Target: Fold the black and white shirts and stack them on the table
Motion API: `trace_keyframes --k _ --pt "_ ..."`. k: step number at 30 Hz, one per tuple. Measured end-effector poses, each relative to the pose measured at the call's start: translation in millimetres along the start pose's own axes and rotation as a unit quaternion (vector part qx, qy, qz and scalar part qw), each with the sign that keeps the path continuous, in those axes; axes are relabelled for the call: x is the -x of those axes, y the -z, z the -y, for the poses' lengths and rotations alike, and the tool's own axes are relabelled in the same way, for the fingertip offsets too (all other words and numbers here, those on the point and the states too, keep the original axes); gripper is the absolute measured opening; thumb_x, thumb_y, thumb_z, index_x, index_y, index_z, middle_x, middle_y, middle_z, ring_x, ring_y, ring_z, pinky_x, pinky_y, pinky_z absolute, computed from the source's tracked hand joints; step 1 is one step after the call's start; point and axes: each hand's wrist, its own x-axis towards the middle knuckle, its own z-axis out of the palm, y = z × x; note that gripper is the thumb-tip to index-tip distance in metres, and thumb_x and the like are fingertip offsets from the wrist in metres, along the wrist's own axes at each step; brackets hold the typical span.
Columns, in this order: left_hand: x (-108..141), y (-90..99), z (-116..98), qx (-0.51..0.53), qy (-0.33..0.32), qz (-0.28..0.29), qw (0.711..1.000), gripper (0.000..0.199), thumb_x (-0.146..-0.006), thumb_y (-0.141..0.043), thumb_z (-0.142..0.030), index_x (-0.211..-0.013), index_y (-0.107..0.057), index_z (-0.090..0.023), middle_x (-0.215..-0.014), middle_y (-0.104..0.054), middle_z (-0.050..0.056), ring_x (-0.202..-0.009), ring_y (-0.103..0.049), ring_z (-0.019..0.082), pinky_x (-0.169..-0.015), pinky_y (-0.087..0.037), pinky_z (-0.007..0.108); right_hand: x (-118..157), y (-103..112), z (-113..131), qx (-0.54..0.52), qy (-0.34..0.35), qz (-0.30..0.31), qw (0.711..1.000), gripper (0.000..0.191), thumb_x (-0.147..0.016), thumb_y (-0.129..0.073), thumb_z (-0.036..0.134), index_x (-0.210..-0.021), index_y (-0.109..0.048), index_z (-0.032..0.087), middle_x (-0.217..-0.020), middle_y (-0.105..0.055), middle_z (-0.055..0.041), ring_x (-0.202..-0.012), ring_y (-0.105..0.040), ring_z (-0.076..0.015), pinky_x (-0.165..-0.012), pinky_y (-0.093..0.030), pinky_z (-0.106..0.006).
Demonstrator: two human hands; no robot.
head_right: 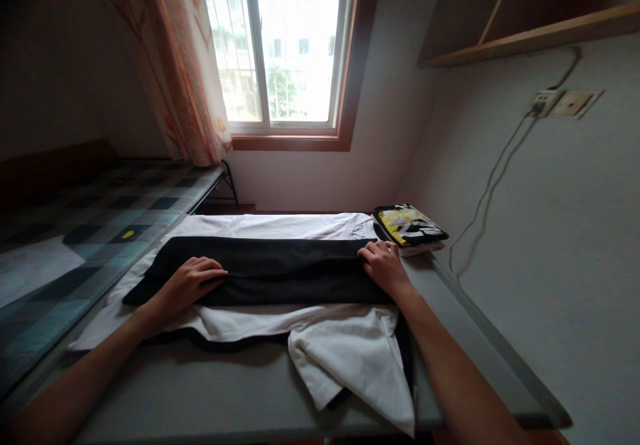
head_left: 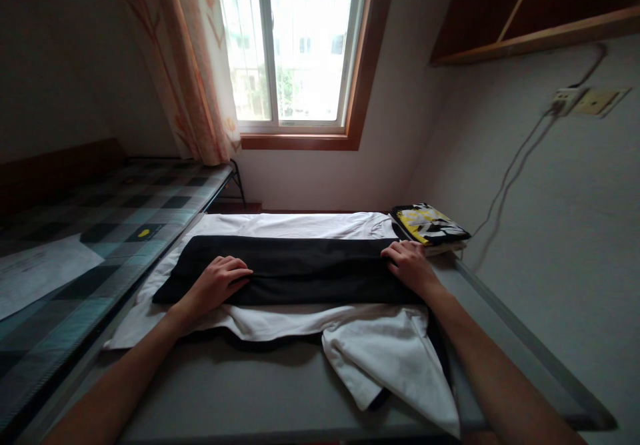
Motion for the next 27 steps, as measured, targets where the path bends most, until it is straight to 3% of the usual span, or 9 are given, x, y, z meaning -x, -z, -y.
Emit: trace_keyframes --k 4,8,11,15,18,20,23,27 --pt "1.9 0.0 4.8 -0.010 0.004 0.003 1.000 0.026 -0.095 -0.049 -0.032 -0.099 -0.073 -0.024 -0.098 -0.070 0.004 -0.085 -0.061 0.018 -0.081 -0.043 0.034 -2.2 4.3 1.6 0.022 -0.007 -0.003 1.000 0.021 -0.083 -0.049 0.014 -0.090 -0.067 0.021 -0.094 -0.065 -0.0084 -0.093 -0.057 -0.0266 -0.088 -0.035 -0.044" --pt "2.2 0.0 5.8 -0.003 0.013 -0.002 1.000 0.031 -0.097 -0.044 -0.034 -0.095 -0.072 -0.023 -0.096 -0.071 0.005 -0.083 -0.062 0.017 -0.081 -0.043 0.033 -0.2 6.3 -1.0 -0.007 -0.002 0.051 0.999 0.020 -0.077 -0.052 0.011 -0.087 -0.067 0.020 -0.092 -0.064 -0.0070 -0.082 -0.060 -0.0220 -0.080 -0.040 -0.037" --pt "1.8 2.2 4.9 0.013 0.030 -0.012 0.999 0.030 -0.096 -0.045 -0.035 -0.095 -0.072 -0.022 -0.095 -0.071 0.005 -0.084 -0.062 0.018 -0.081 -0.043 0.033 1.8 9.9 -2.7 -0.057 0.003 0.076 0.995 0.014 -0.080 -0.056 0.020 -0.085 -0.069 0.022 -0.091 -0.064 -0.0057 -0.082 -0.061 -0.0214 -0.080 -0.043 -0.036" --pt "-0.9 1.6 3.5 0.030 0.041 0.000 0.999 0.030 -0.094 -0.048 -0.037 -0.088 -0.073 -0.022 -0.092 -0.070 0.006 -0.083 -0.060 0.018 -0.081 -0.044 0.033 -4.0 15.4 9.5 -0.101 0.003 0.016 0.995 0.029 -0.088 -0.053 0.044 -0.092 -0.072 0.023 -0.101 -0.066 -0.0096 -0.098 -0.061 -0.0271 -0.089 -0.045 -0.043" --pt "-2.0 -6.0 7.0 0.015 0.113 -0.028 0.993 0.033 -0.094 -0.045 -0.039 -0.099 -0.073 -0.023 -0.103 -0.069 0.008 -0.098 -0.060 0.021 -0.090 -0.043 0.037 -14.9 9.2 34.0 -0.137 0.023 -0.032 0.990 0.044 -0.092 -0.047 0.049 -0.124 -0.064 0.023 -0.127 -0.060 -0.0130 -0.120 -0.053 -0.0293 -0.102 -0.041 -0.046" --pt "-0.8 -12.8 11.9 -0.019 0.179 -0.040 0.983 0.037 -0.094 -0.044 -0.041 -0.116 -0.068 -0.024 -0.121 -0.065 0.010 -0.116 -0.055 0.025 -0.100 -0.038 0.041 -21.5 -0.9 52.3 -0.150 0.057 -0.007 0.987 0.055 -0.095 -0.041 0.050 -0.141 -0.049 0.022 -0.144 -0.048 -0.0137 -0.134 -0.042 -0.0290 -0.108 -0.036 -0.047" --pt "3.1 -20.4 19.7 -0.062 0.247 -0.007 0.967 0.049 -0.091 -0.046 -0.047 -0.133 -0.058 -0.025 -0.142 -0.052 0.010 -0.137 -0.038 0.030 -0.110 -0.027 0.046 -25.9 -17.6 70.1 -0.136 0.089 0.062 0.985 0.063 -0.095 -0.036 0.056 -0.149 -0.038 0.023 -0.155 -0.034 -0.0125 -0.143 -0.029 -0.0286 -0.113 -0.029 -0.049" --pt "6.6 -22.0 25.0 -0.079 0.293 0.049 0.952 0.063 -0.089 -0.045 -0.056 -0.143 -0.047 -0.023 -0.151 -0.041 0.010 -0.143 -0.029 0.034 -0.114 -0.022 0.049 -22.2 -29.8 66.1 -0.104 0.048 0.124 0.986 0.067 -0.095 -0.028 0.063 -0.150 -0.036 0.027 -0.157 -0.030 -0.0104 -0.145 -0.023 -0.0290 -0.115 -0.023 -0.053"
